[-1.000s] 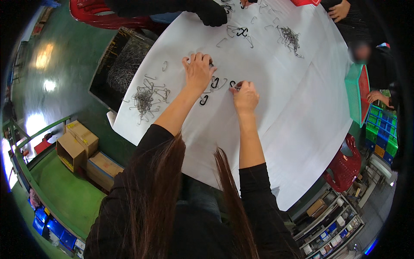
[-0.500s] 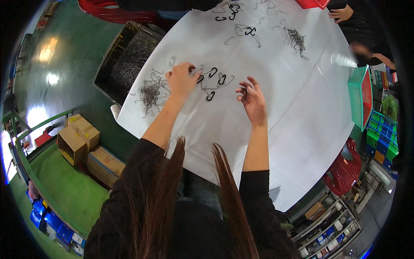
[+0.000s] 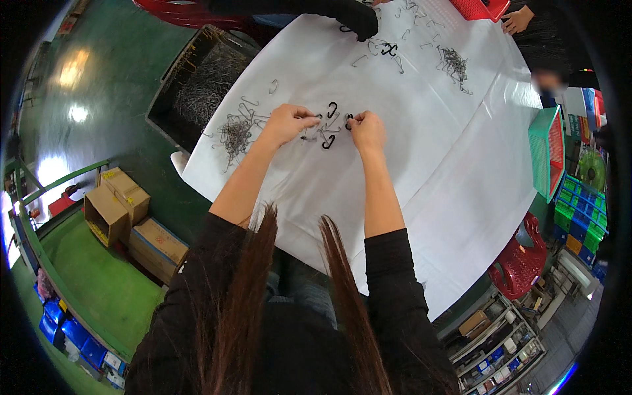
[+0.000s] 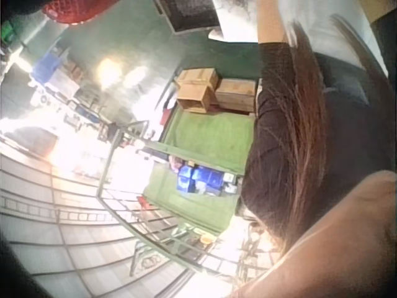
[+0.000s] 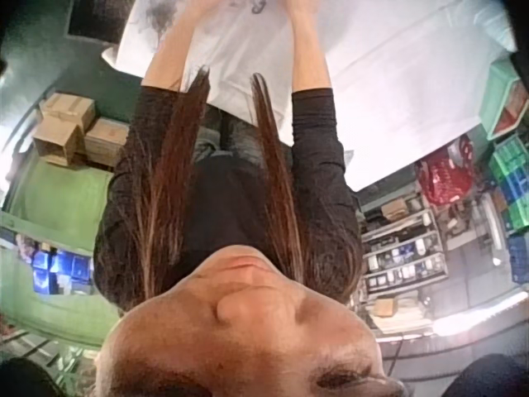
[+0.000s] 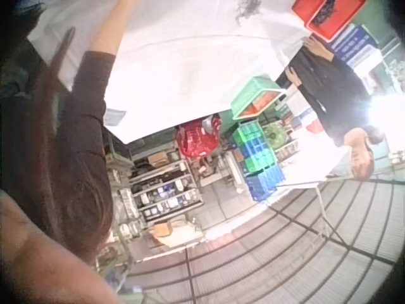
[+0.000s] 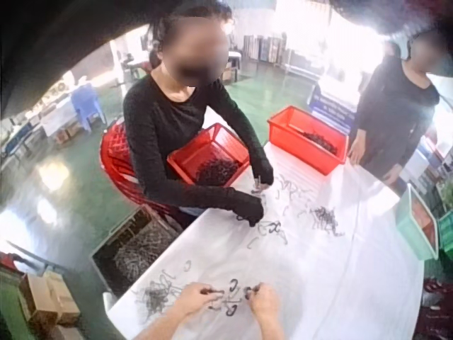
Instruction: The person sorts small metal clips on a white table, separating black clips from silver ones by hand. The person places the sorted black clips into a red basket while coworkers perform similar sorting nearby.
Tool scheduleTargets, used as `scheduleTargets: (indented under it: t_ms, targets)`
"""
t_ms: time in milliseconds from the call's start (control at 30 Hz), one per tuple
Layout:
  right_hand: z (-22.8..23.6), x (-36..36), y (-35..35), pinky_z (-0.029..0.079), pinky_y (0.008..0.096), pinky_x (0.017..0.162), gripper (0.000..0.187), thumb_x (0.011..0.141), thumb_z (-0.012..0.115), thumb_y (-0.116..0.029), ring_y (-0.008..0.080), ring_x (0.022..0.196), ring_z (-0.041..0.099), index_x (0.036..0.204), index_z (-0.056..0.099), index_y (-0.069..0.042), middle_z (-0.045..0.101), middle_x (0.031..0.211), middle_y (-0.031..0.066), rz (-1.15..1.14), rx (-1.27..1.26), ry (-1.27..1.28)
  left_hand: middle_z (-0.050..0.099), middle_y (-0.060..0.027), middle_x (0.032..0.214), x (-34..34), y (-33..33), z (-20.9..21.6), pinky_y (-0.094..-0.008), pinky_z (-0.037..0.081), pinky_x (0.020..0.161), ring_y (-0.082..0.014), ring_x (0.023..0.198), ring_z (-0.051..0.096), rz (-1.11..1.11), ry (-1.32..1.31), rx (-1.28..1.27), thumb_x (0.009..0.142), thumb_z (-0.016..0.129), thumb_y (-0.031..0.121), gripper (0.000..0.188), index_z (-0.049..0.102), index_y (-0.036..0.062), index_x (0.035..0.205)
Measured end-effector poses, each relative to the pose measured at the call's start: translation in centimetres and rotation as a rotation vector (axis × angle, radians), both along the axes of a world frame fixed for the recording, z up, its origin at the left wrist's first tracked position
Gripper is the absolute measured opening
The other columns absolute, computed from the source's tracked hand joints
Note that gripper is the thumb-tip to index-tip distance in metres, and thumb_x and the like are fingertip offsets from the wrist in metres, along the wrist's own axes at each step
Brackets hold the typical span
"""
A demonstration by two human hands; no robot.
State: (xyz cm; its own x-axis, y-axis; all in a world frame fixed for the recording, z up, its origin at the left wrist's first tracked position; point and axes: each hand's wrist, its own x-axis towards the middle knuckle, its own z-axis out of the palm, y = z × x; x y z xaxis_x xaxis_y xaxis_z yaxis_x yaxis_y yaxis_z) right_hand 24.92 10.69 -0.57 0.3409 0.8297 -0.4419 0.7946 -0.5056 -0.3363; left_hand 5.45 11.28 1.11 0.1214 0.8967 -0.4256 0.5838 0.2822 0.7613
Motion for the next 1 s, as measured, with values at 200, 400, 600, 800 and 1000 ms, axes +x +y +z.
scheduleTargets:
  t_ms: [200, 400, 600, 800, 1000]
  targets:
    - [0.5, -0.8, -0.9, 0.049, 0.0412, 0.076, 0.020, 0.078, 0.069, -0.027, 0.0310, 0.088, 0.063, 0.089, 0.067, -0.010, 0.064, 0.097, 0.0091, 0.028, 0.118, -0.104, 0.066, -0.0020, 0.083, -0.9, 0.2, 0.5, -0.0240, 0.045, 0.063, -0.0115, 0.073, 0.061, 0.100, -0.412, -0.351, 0.081, 0.067, 0.022, 0.026, 0.069, 0.0061, 0.101]
    - [-0.3, 0.3, -0.8, 0.047, 0.0367, 0.070, 0.022, 0.075, 0.071, -0.025, 0.0239, 0.079, 0.062, 0.086, 0.066, -0.005, 0.065, 0.083, 0.0078, -0.039, 0.070, 0.093, 0.061, -0.0013, 0.079, -2.4, -0.8, -0.1, -0.0241, 0.048, 0.061, -0.0111, 0.074, 0.061, 0.340, -0.773, -0.464, 0.083, 0.061, 0.020, 0.019, 0.061, 0.0046, 0.096]
    - [0.6, 3.7, -4.4, 0.040, 0.0264, 0.057, 0.023, 0.075, 0.071, -0.022, 0.0118, 0.062, 0.052, 0.083, 0.065, -0.001, 0.060, 0.068, 0.0030, -0.204, 0.111, 0.387, 0.062, -0.0096, 0.082, -0.2, -6.1, -1.7, -0.0329, 0.048, 0.066, -0.0220, 0.078, 0.061, 0.038, 0.111, 0.069, 0.076, 0.068, 0.023, 0.023, 0.061, 0.0043, 0.089]
    - [3.4, 5.8, -7.1, 0.036, 0.0237, 0.053, 0.019, 0.080, 0.067, -0.014, 0.0106, 0.059, 0.047, 0.093, 0.061, -0.002, 0.059, 0.080, 0.0035, -0.606, 0.145, 1.522, 0.066, -0.0081, 0.076, 0.2, -8.4, -2.0, -0.0303, 0.048, 0.066, -0.0190, 0.069, 0.062, 0.046, -0.068, -0.067, 0.071, 0.073, 0.017, 0.025, 0.064, 0.0024, 0.089]
    - [1.7, 1.4, -1.5, 0.045, 0.0279, 0.061, 0.021, 0.079, 0.068, -0.018, 0.0170, 0.074, 0.059, 0.091, 0.064, -0.001, 0.063, 0.085, 0.0055, -0.255, 0.038, 0.881, 0.066, -0.0041, 0.074, -2.6, -7.7, -1.8, -0.0251, 0.046, 0.065, -0.0112, 0.065, 0.059, 0.039, -0.283, -0.267, 0.073, 0.071, 0.013, 0.020, 0.067, 0.0016, 0.090]
